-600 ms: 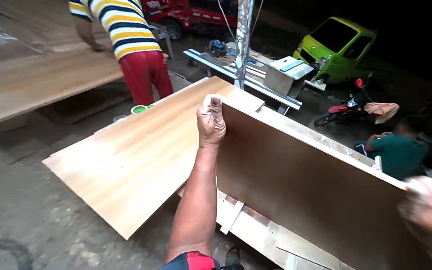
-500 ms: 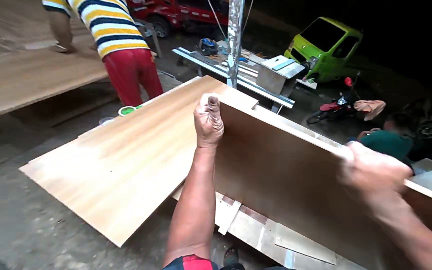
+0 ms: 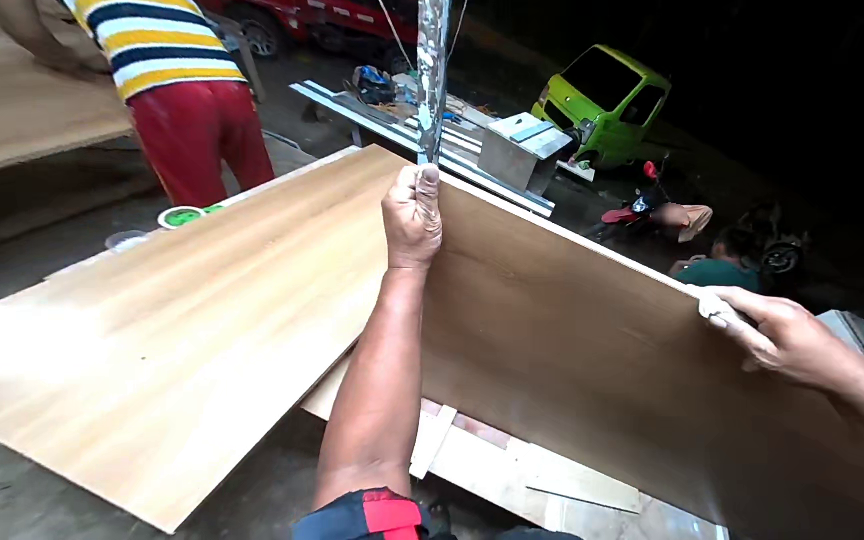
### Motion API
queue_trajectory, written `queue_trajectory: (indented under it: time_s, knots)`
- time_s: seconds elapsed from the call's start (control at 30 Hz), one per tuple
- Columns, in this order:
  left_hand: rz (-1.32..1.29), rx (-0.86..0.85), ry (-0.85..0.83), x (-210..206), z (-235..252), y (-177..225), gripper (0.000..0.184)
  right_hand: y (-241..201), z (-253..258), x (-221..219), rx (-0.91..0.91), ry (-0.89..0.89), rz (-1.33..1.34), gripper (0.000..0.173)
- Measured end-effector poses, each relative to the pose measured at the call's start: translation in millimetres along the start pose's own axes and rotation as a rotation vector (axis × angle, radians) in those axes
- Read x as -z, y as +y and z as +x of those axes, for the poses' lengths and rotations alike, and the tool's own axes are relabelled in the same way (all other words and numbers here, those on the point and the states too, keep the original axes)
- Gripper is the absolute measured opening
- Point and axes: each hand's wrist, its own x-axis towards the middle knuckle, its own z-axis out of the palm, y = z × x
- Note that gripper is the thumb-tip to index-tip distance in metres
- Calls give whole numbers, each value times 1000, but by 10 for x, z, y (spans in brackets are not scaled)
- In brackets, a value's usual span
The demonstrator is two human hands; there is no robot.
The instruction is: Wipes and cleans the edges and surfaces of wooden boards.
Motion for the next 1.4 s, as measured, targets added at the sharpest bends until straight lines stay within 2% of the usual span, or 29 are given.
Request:
queue_trajectory:
  time_s: [0.1, 0.2, 0.3, 0.37, 0.47, 0.57, 0.63, 0.7, 0.83, 0.9, 0.93, 1.0, 1.07, 1.13, 1.23, 1.4]
  knots:
    - [45, -25, 16, -10, -22, 1, 35, -160, 86, -80, -25, 96, -57, 38]
    - [25, -33, 27, 16, -37, 35, 33, -638, 604, -163, -39, 79, -81, 29]
    - [-1, -45, 25, 17, -38, 22, 32, -1084, 1240, -274, -62, 21, -90, 37]
    - [-8, -40, 11, -1, -24, -1, 32, -1184, 1453, -296, -48, -3, -63, 40]
    - [-22, -28, 0, 1, -10, -16, 32, -955, 1221, -143, 53, -59, 101, 27]
    - [-27, -17, -4, 39, -25, 1, 32, -617, 706, 3, 74, -86, 213, 27]
    - [-38, -18, 9, 41, -34, 19, 30, -555, 548, 7, 49, -51, 218, 25]
    - [-36, -18, 18, 47, -43, 28, 29, -672, 647, -84, -8, 13, 106, 21]
    - [-37, -20, 15, 39, -25, 21, 29, -1159, 1275, -343, -92, 106, -60, 41]
    - [-48, -21, -2, 40, -28, 6, 29, -1273, 1422, -336, -17, 86, 6, 32]
    - [-49, -16, -12, 47, -19, 8, 29, -1212, 1395, -263, 79, 58, 85, 30]
    - [-39, -8, -30, 54, -14, 15, 31, -897, 1130, -92, 197, 30, 188, 41]
    - [-23, -5, -27, 52, -19, 26, 33, -488, 725, -42, 165, 96, 163, 39]
    - [-13, 2, -8, 41, -21, 17, 32, -319, 451, -44, 132, 164, 141, 32]
    - [-9, 11, -6, 20, -45, 22, 32, -493, 373, -172, 52, 238, -27, 31]
    - [-34, 6, 14, 53, -50, 70, 28, -944, 766, -299, -116, 269, -179, 39]
